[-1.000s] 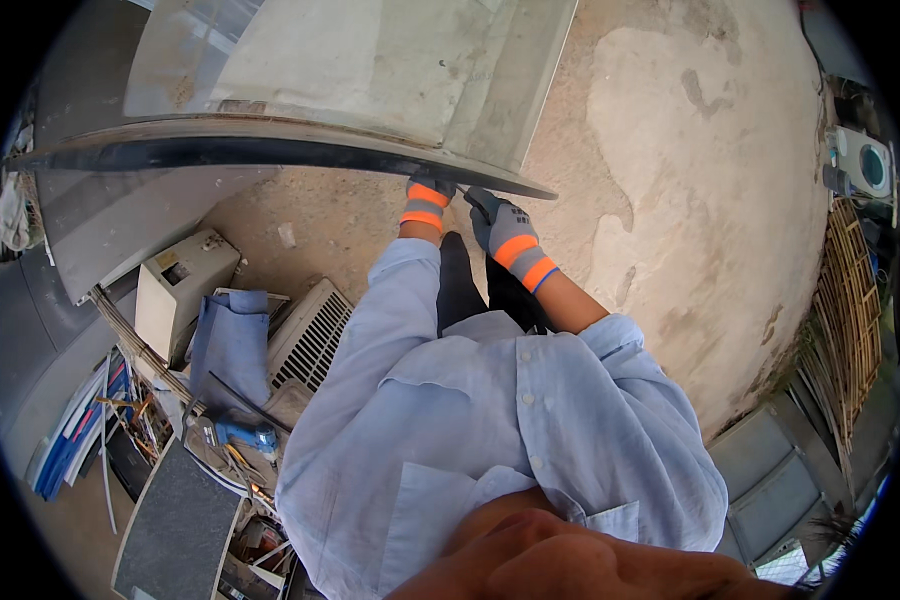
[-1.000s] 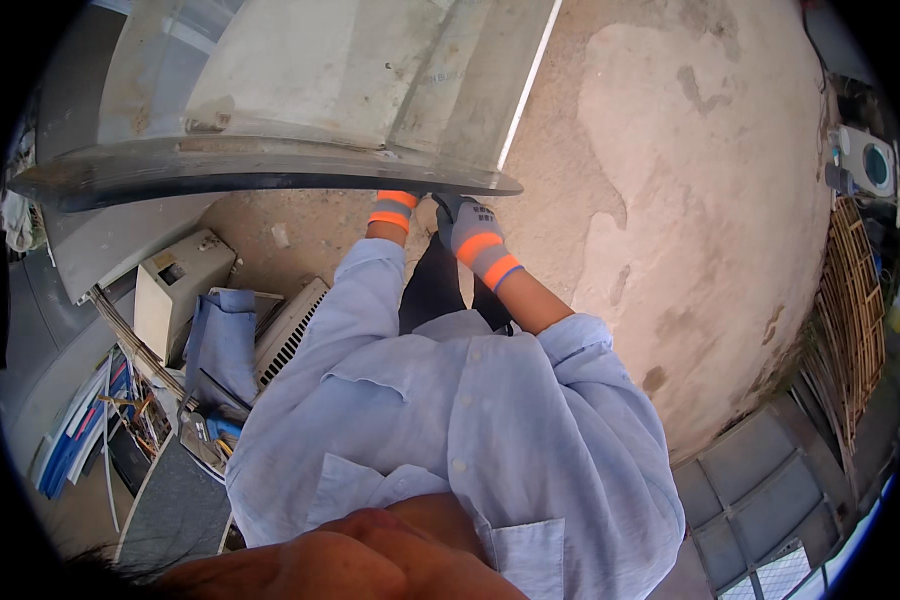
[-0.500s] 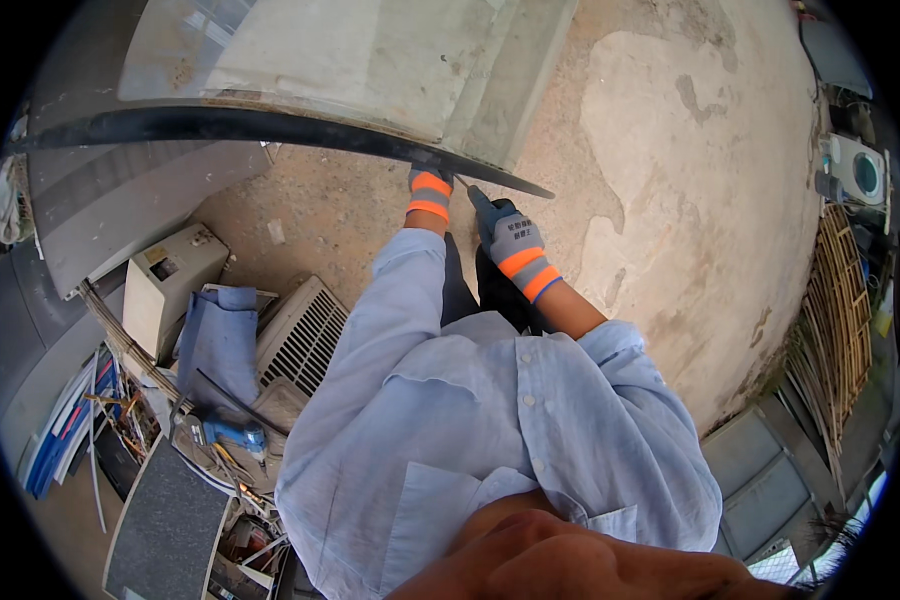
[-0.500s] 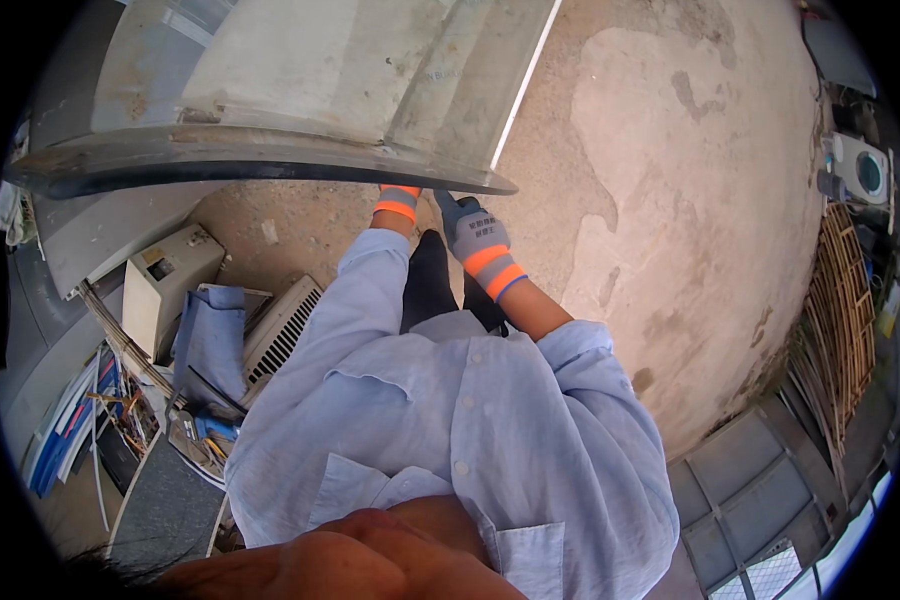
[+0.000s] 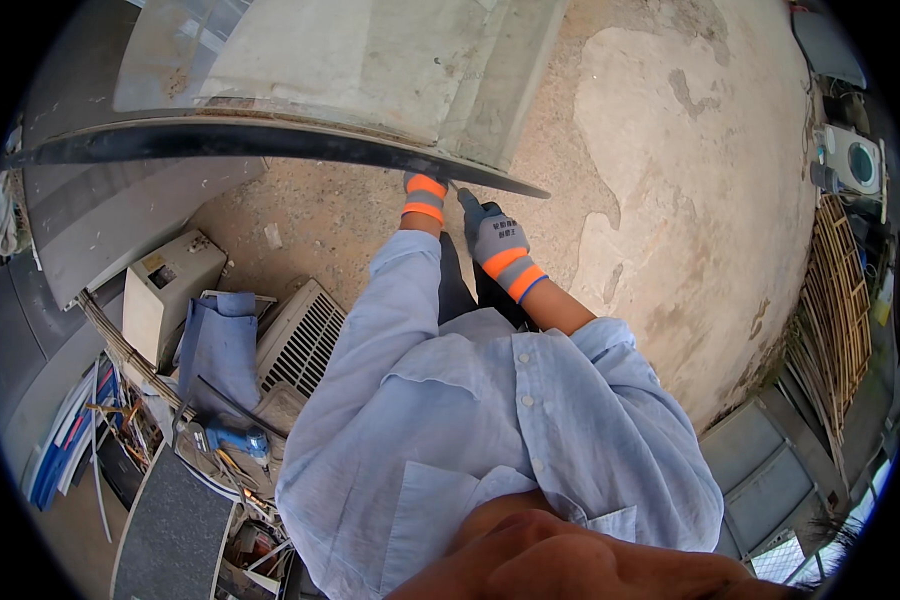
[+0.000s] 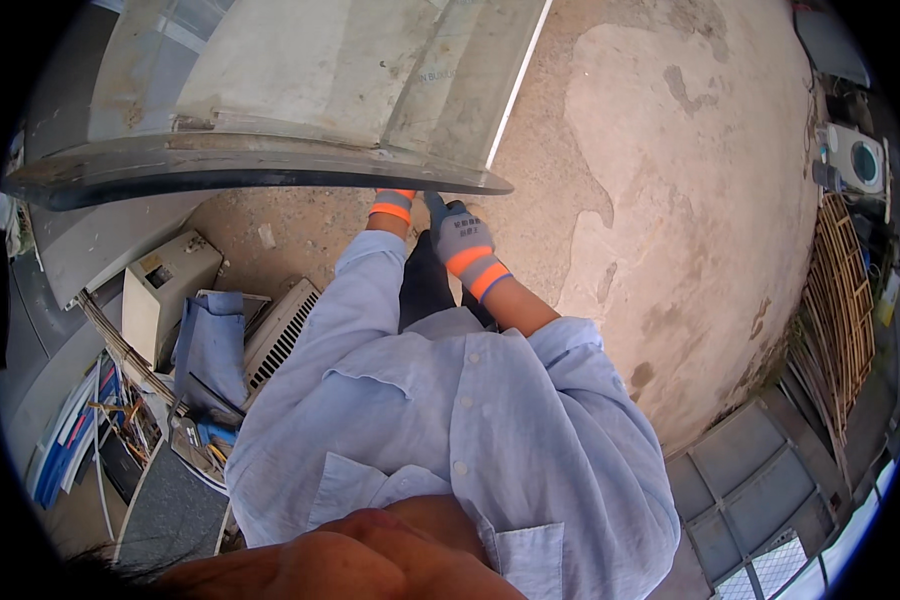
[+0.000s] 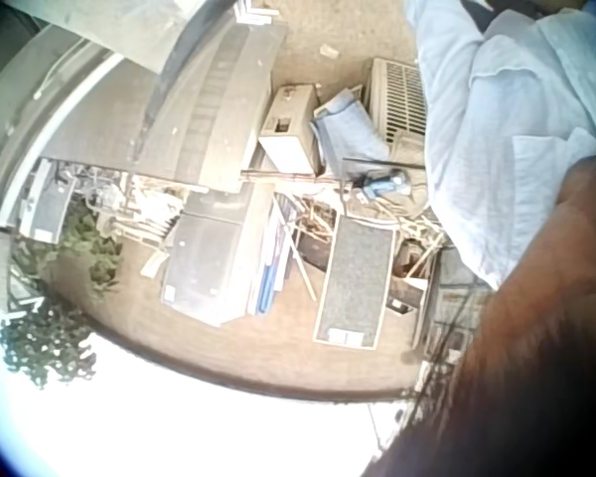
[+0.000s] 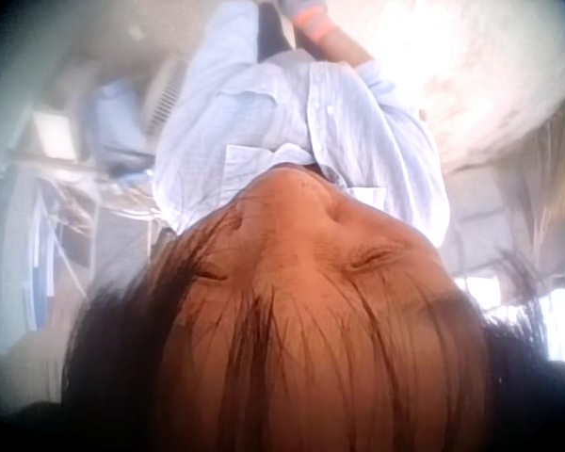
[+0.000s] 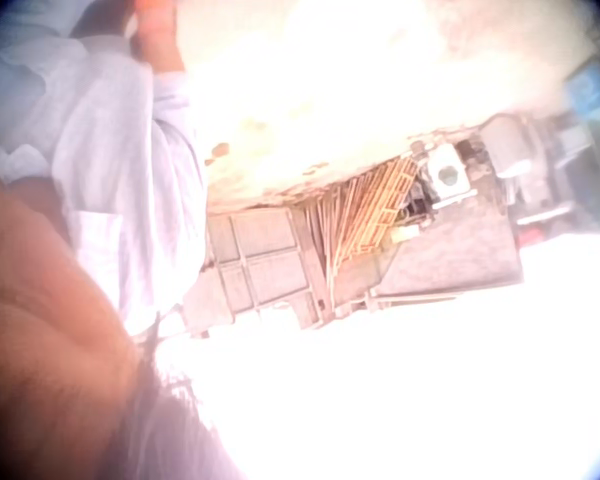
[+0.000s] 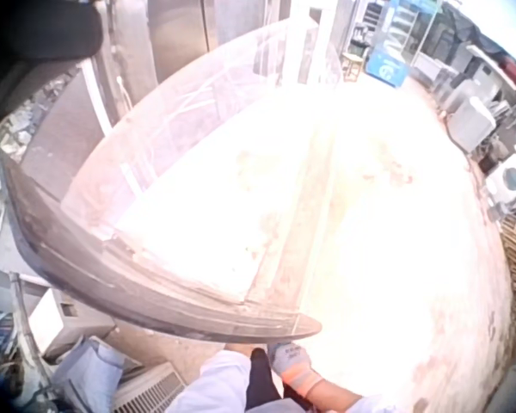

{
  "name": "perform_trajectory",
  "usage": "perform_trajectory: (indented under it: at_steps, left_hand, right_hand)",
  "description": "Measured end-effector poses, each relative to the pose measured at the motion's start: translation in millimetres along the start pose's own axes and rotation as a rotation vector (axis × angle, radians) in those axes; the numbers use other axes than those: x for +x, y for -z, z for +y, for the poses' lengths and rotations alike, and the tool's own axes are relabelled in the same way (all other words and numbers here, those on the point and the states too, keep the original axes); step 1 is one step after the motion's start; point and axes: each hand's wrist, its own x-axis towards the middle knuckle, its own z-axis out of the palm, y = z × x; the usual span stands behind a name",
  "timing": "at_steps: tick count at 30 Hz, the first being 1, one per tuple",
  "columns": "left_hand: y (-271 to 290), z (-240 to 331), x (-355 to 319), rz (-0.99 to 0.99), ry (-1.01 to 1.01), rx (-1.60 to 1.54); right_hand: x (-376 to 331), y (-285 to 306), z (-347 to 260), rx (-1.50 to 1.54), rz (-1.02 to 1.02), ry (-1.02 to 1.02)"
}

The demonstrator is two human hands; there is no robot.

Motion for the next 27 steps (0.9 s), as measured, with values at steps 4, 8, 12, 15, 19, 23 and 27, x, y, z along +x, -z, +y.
perform_trajectory:
  at_steps: [4, 8, 12, 15, 19, 23, 27]
  left_hand:
    - [-2.7, -1.2, 5.8, 0.003, -0.035, 0.027]
    - [-9.6, -18.6, 8.4, 0.003, -0.124, 0.099]
    - [-18.7, -50.7, 11.6, 0.033, -0.447, 0.381]
    - [-25.3, -54.0, 11.6, 0.047, -0.280, -0.172]
    - [-13.4, -22.2, 12.2, -0.102, 0.595, -1.882]
    - [21.2, 14.0, 12.8, -0.090, 0.698, -2.016]
    - [44.6, 39.4, 17.2, 0.064, 0.995, -1.942]
  right_hand:
    - [7.1, -0.6, 14.6, 0.033, 0.074, 0.065]
    - [29.9, -7.4, 39.1, 0.120, 0.095, -0.030]
    - [55.3, -19.8, 63.9, 0.498, 0.282, 0.162]
    - [60.3, -35.2, 71.5, 0.585, 0.356, 0.191]
    - [58.5, -36.4, 68.4, 1.132, 0.220, 0.084]
    - [41.7, -11.7, 60.1, 0.675, 0.129, 0.115]
    - [24.5, 6.7, 49.5, -0.043, 0.042, 0.151]
